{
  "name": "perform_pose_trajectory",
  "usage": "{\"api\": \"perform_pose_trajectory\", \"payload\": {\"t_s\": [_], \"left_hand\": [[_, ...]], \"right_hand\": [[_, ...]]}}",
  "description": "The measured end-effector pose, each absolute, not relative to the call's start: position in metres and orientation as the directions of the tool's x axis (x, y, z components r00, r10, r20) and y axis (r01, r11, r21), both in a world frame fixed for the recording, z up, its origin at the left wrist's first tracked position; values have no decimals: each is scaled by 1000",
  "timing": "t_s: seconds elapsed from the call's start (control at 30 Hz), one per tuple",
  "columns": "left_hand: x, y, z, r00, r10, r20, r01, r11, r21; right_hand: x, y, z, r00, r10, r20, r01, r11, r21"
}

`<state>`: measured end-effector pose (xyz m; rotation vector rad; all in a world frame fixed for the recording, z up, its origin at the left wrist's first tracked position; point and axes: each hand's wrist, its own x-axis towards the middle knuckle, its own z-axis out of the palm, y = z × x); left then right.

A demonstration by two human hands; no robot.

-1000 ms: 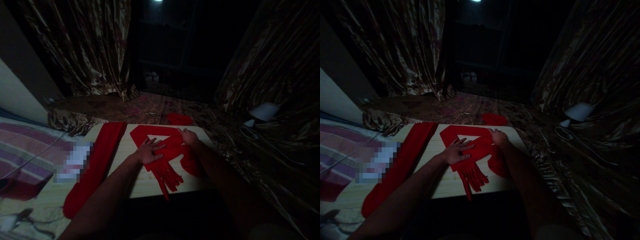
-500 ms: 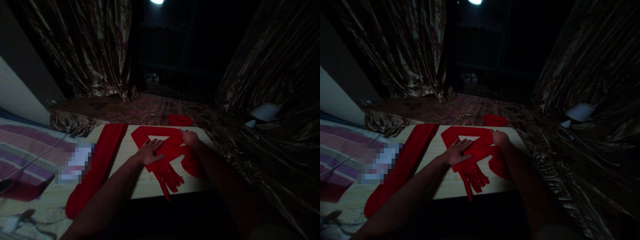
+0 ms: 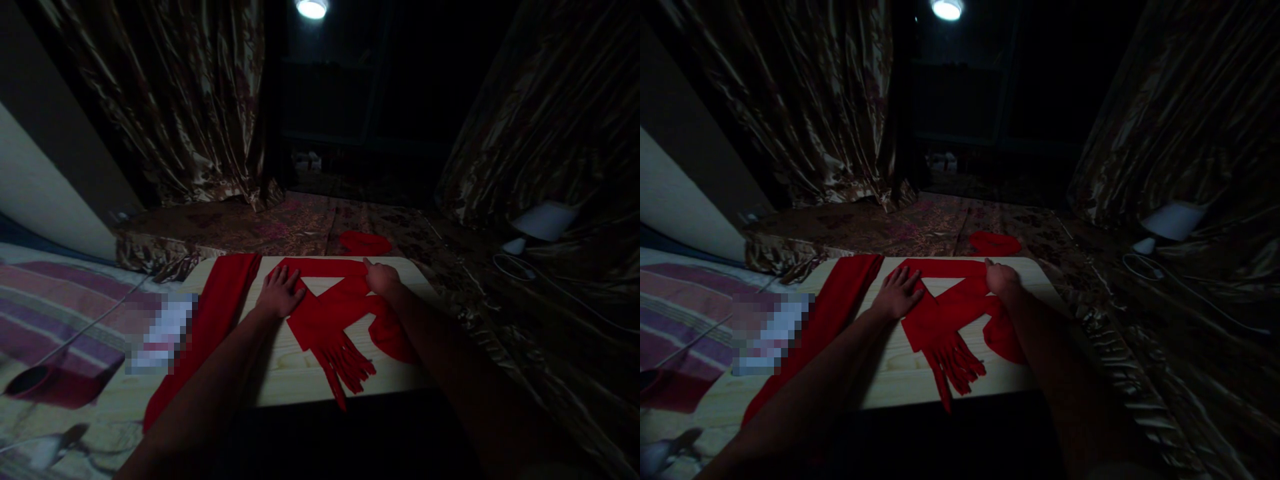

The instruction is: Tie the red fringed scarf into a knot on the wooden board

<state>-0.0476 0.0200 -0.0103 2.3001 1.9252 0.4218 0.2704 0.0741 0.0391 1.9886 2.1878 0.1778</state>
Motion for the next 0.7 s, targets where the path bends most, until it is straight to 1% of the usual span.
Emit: {"api": "perform_pose_trajectory", "payload": {"t_s": [0.13, 0.23, 0.27, 0.3, 0.4, 0.43, 0.47, 0.53, 0.57, 0.6, 0.63, 0.67, 0.7], "left_hand": [[-48, 20, -18, 151, 982, 113, 957, -174, 233], [-47, 20, -16, 167, 981, 102, 956, -186, 225], [-47, 20, -16, 171, 980, 102, 956, -190, 224], [-47, 20, -15, 171, 980, 105, 956, -191, 224], [-47, 20, -16, 160, 981, 105, 958, -180, 221], [-47, 20, -16, 158, 982, 101, 959, -177, 221], [-46, 20, -16, 159, 983, 98, 959, -177, 222], [-46, 20, -15, 162, 982, 97, 957, -181, 229], [-46, 19, -14, 162, 981, 104, 955, -182, 236], [-46, 18, -13, 158, 980, 117, 952, -183, 245], [-47, 17, -11, 156, 978, 141, 948, -188, 258], [-47, 16, -10, 158, 971, 177, 940, -203, 275], [-48, 14, -8, 175, 959, 223, 925, -238, 297]], "right_hand": [[268, 72, 44, -124, 992, -35, 974, 128, 188], [270, 70, 46, -85, 994, 64, 981, 73, 179], [271, 69, 46, -71, 995, 74, 983, 57, 176], [272, 69, 46, -63, 996, 59, 984, 52, 172], [274, 69, 46, -46, 997, -63, 985, 55, 161], [274, 69, 47, -31, 997, -66, 986, 41, 162], [272, 68, 49, -21, 999, -36, 986, 26, 167], [265, 64, 54, -55, 995, 84, 986, 41, 162], [260, 61, 57, -104, 985, 140, 987, 85, 136], [256, 58, 59, -172, 971, 168, 983, 160, 85], [251, 55, 61, -244, 958, 154, 969, 246, 7], [247, 52, 62, -318, 943, 96, 940, 327, -99], [244, 48, 62, -394, 919, 8, 896, 386, -221]]}}
